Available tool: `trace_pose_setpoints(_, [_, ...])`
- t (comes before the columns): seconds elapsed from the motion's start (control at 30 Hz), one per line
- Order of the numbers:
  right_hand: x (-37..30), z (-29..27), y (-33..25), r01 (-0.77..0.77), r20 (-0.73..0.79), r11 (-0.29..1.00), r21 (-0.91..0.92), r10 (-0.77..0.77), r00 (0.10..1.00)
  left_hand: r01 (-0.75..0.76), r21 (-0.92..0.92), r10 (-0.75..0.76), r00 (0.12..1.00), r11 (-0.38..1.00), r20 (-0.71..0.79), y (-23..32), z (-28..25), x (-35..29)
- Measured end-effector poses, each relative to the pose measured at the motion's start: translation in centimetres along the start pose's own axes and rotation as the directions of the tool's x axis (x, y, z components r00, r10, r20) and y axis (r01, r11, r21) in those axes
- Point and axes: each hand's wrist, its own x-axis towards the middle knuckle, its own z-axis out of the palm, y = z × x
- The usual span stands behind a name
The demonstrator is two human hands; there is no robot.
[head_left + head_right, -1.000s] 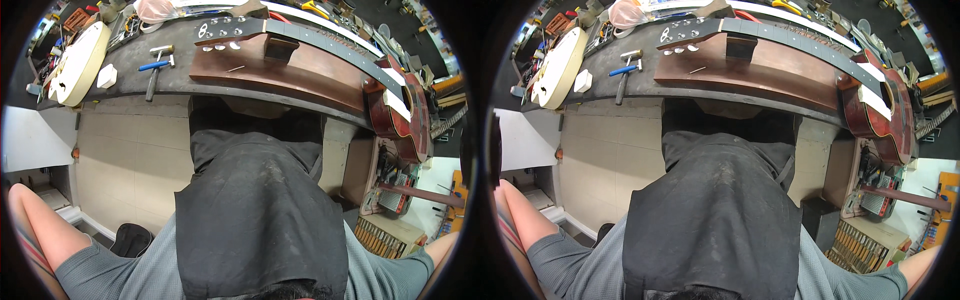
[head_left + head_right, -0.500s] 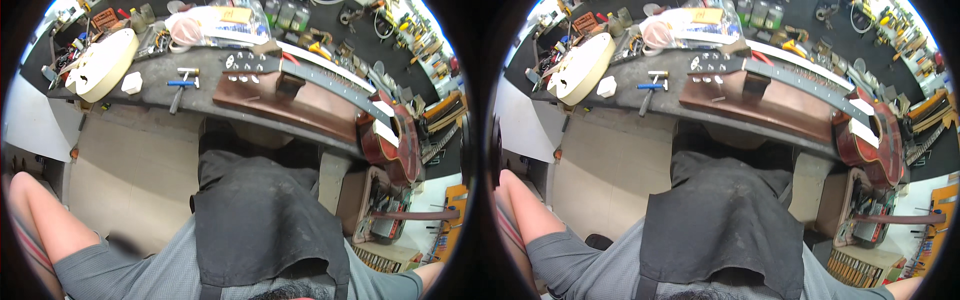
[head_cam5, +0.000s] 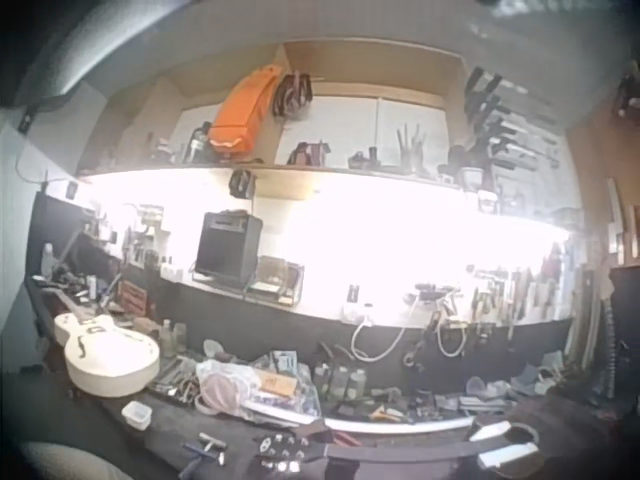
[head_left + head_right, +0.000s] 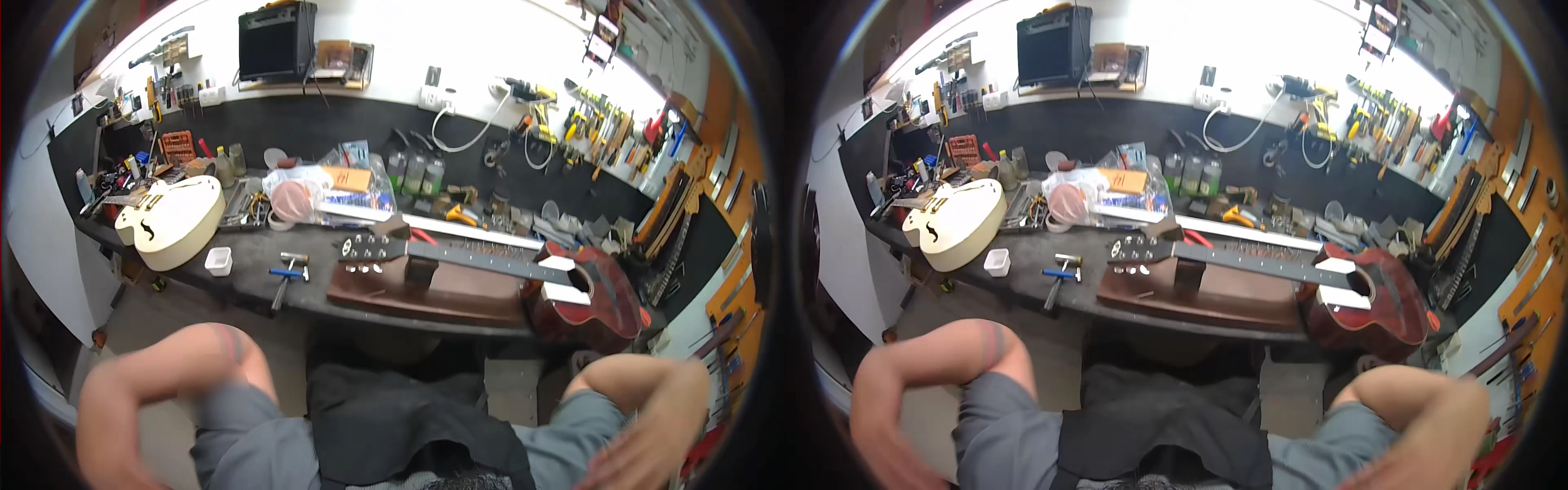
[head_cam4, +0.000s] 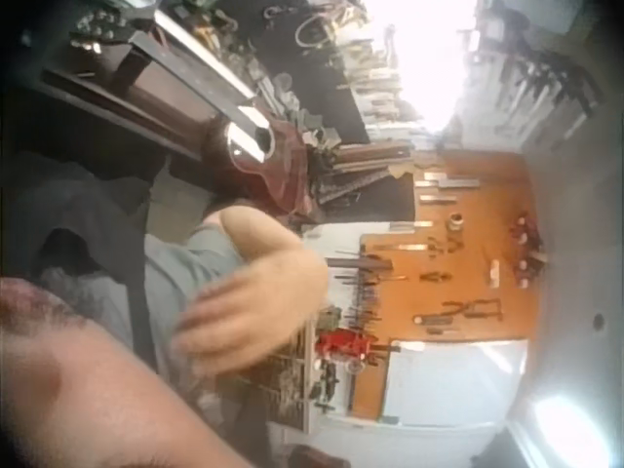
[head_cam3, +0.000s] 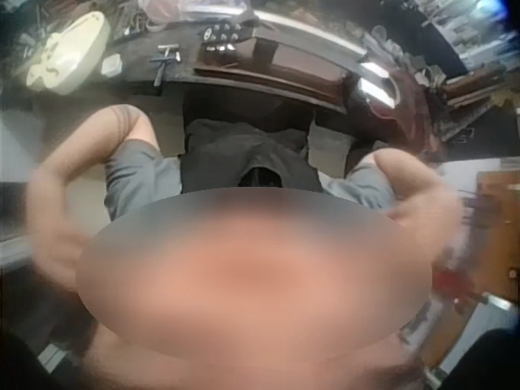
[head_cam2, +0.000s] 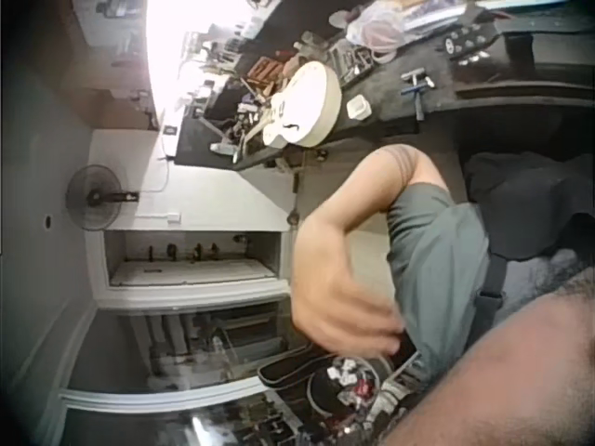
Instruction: The person installs a metal fret wire into a slot on a guitar neck. They use a hammer and a fret hammering tool to tap the fret into place, working from the headstock end towards the body. The person repeatedly checks the alignment and taps the fret to ensure it is seated correctly.
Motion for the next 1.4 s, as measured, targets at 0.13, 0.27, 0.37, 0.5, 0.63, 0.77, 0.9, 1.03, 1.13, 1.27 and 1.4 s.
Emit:
trace_pose_setpoints(0.13, [3.9, -2.3, 21.0, 0.106, -0.183, 0.881, 0.461, -0.022, 0.983, 0.07, -0.316, -0.095, 0.993, 0.946, -0.065, -13.6, 1.6, -9.3])
trace_pose_setpoints(0.27, [10.8, 3.2, 32.2, -0.652, -0.672, 0.697, 0.299, 0.639, 0.375, 0.95, -0.286, -0.905, -0.008, 0.126, -0.426, -21.8, 8.8, -12.2])
trace_pose_setpoints(0.37, [14.4, 4.6, 40.0, -0.701, -0.873, 0.684, 0.203, 0.451, 0.188, 0.958, -0.263, -0.83, -0.237, -0.114, -0.505, -24.2, 12.2, -14.5])
trace_pose_setpoints(0.5, [16.4, 4.4, 46.2, -0.835, -0.861, 0.533, 0.141, 0.483, 0.162, 0.921, -0.391, -0.763, -0.251, 0.001, -0.595, -26.5, 13.4, -14.9])
trace_pose_setpoints(0.63, [16.4, 4.5, 48.6, -0.841, -0.817, 0.534, 0.092, 0.523, 0.243, 0.879, -0.476, -0.741, -0.32, -0.002, -0.59, -28.1, 13.5, -15.6])
trace_pose_setpoints(0.77, [16.1, 3.8, 48.6, -0.859, -0.79, 0.512, -0.017, 0.519, 0.325, 0.829, -0.559, -0.714, -0.403, -0.02, -0.573, -29.7, 13.1, -16.7])
trace_pose_setpoints(0.9, [15.1, 4.0, 47.0, -0.758, -0.881, 0.639, 0.128, 0.425, 0.209, 0.604, -0.788, -0.654, -0.549, 0.119, -0.52, -30.9, 14.4, -16.5])
trace_pose_setpoints(1.03, [15.4, 4.2, 44.6, -0.563, -0.924, 0.773, 0.292, 0.381, 0.043, 0.173, -0.876, -0.582, -0.687, 0.449, -0.434, -32.4, 15.5, -14.5])
trace_pose_setpoints(1.13, [15.2, 4.5, 43.5, -0.466, -0.908, 0.793, 0.392, 0.414, -0.059, 0.101, -0.865, -0.599, -0.682, 0.492, -0.42, -34.5, 14.8, -13.5])
trace_pose_setpoints(1.27, [13.8, 5.8, 41.2, -0.318, -0.87, 0.813, 0.488, 0.482, -0.104, -0.041, -0.838, -0.686, -0.597, 0.544, -0.416, -36.1, 14.9, -12.0])
trace_pose_setpoints(1.4, [10.7, 7.3, 39.0, -0.188, -0.886, 0.868, 0.459, 0.464, -0.02, -0.195, -0.839, -0.797, -0.475, 0.508, -0.372, -36.1, 14.5, -9.9])
